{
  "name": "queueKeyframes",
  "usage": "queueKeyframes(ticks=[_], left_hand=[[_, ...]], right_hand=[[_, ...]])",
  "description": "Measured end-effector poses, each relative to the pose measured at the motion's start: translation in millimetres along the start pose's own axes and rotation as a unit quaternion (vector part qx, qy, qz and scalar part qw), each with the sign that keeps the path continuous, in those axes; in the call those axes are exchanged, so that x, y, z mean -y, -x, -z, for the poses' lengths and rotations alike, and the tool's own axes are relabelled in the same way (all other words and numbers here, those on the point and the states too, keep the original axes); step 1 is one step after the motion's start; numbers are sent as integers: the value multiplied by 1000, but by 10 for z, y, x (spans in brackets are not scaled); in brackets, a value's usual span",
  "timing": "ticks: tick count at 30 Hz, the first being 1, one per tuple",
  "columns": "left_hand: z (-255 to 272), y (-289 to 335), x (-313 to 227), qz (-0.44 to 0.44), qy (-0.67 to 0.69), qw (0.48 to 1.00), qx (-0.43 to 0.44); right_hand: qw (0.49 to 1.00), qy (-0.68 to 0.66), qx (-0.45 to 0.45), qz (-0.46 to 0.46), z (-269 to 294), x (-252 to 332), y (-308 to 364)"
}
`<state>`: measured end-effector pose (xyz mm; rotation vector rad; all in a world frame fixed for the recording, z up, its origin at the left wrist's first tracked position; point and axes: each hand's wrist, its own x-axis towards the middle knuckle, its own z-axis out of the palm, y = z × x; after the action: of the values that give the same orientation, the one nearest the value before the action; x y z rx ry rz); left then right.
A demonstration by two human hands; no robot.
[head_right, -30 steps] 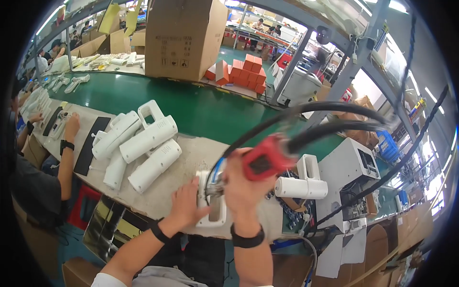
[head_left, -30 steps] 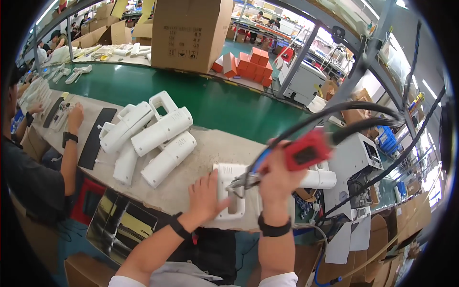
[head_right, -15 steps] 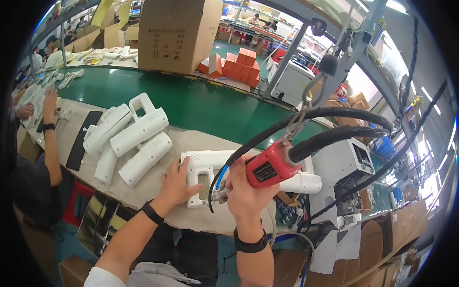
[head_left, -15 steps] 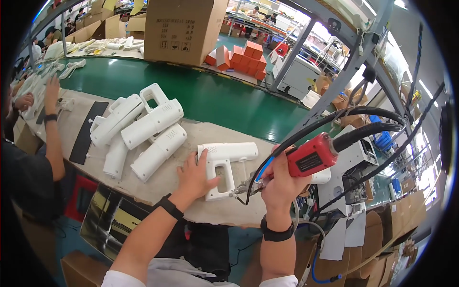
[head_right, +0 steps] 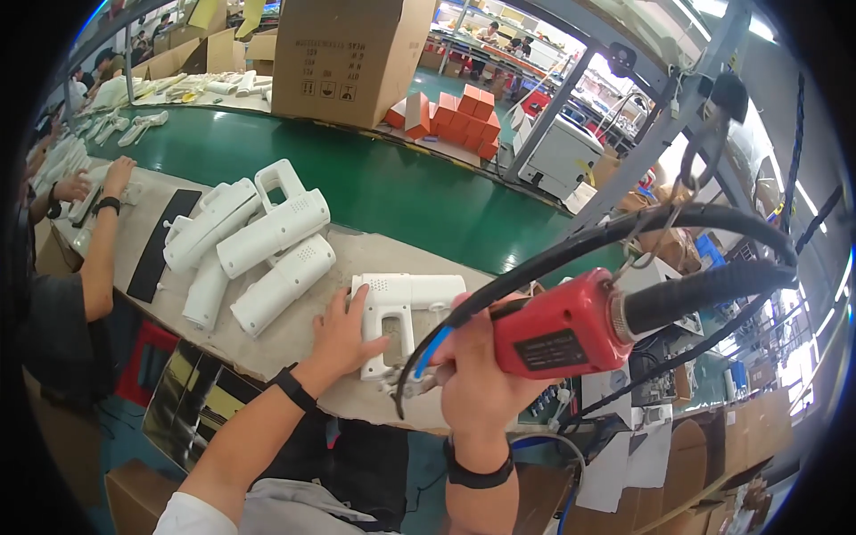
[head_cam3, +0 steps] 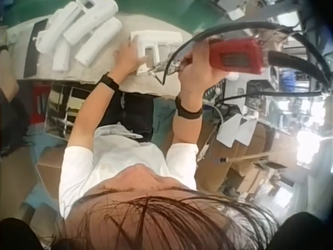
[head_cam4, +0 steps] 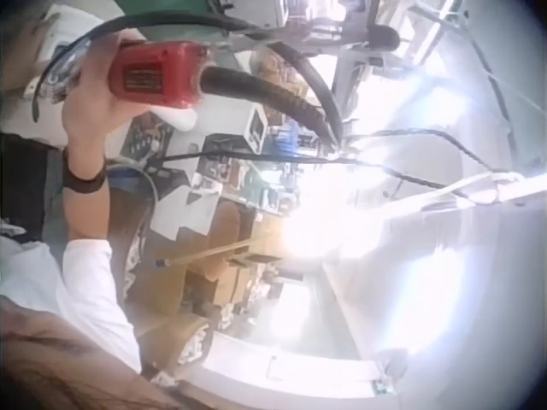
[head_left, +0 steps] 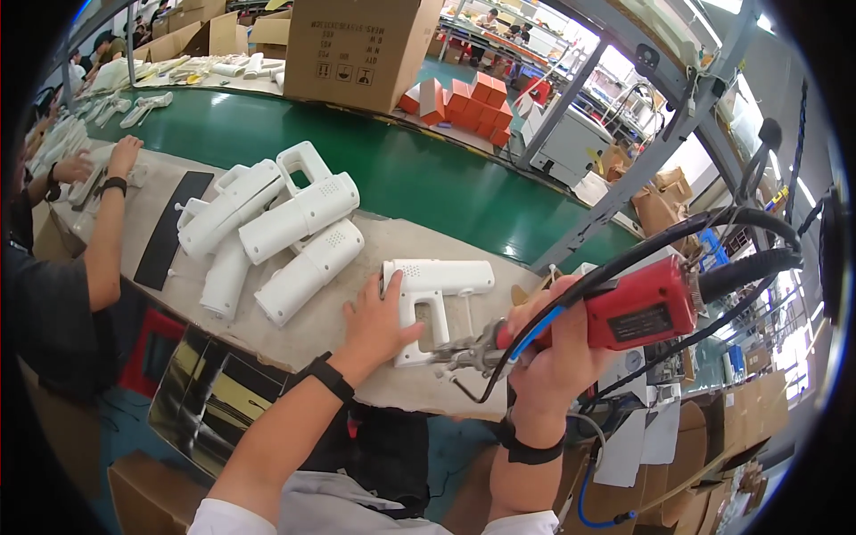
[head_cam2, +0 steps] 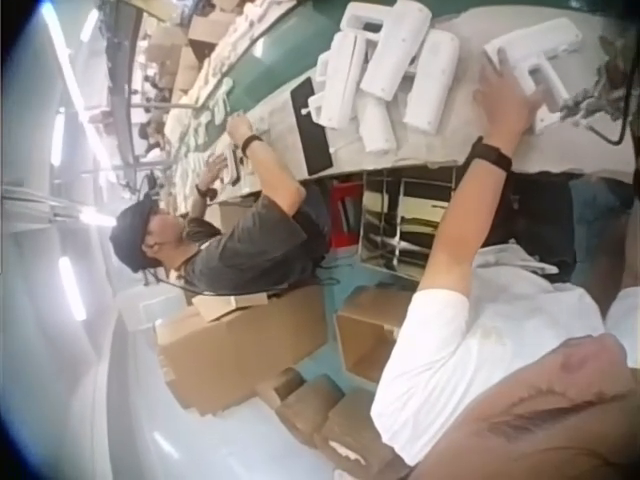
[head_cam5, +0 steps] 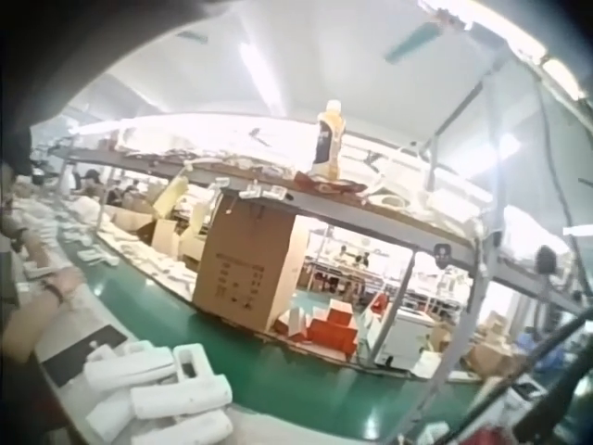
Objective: Assembling internal components into white plastic housings using an electric screwdriver on a factory assembly line.
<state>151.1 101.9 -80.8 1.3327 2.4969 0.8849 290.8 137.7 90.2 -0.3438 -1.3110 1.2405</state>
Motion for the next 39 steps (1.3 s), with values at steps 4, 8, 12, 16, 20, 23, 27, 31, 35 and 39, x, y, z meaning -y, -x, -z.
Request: queueKeyframes(ticks=[4, 8, 12, 16, 20, 23, 27, 31, 35, 39], left_hand=[[-9, -6, 48, 8, 25, 1000, 10], [9, -2, -1, 9, 21, 999, 25], [-13, -27, 27, 6, 19, 1000, 18], [-4, -61, 31, -2, 16, 999, 32], [-1, -91, 95, -7, 0, 1000, 1], [-24, -26, 115, -22, -21, 999, -11], [-203, 13, 85, -42, 122, 991, -41], [-41, 96, 123, 12, 218, 976, -7], [327, 398, 281, 0, 249, 968, -34], [1000, 880, 482, 49, 298, 953, 18]], right_hand=[[1000, 1, 22, -20, -229, -19, 96], [999, 20, 46, -15, -186, -241, 112], [999, -9, 30, -39, -246, -343, 121], [996, 61, 4, -71, -310, -516, 155], [992, 102, 70, -7, -238, -761, 229], [998, 31, -9, -63, -223, -740, 277], [995, 61, -74, -36, 167, -425, 0], [990, 119, -65, -39, 71, 62, -244], [982, 179, -41, -48, 94, 48, -185], [936, 325, -91, 101, 674, -175, 372]])
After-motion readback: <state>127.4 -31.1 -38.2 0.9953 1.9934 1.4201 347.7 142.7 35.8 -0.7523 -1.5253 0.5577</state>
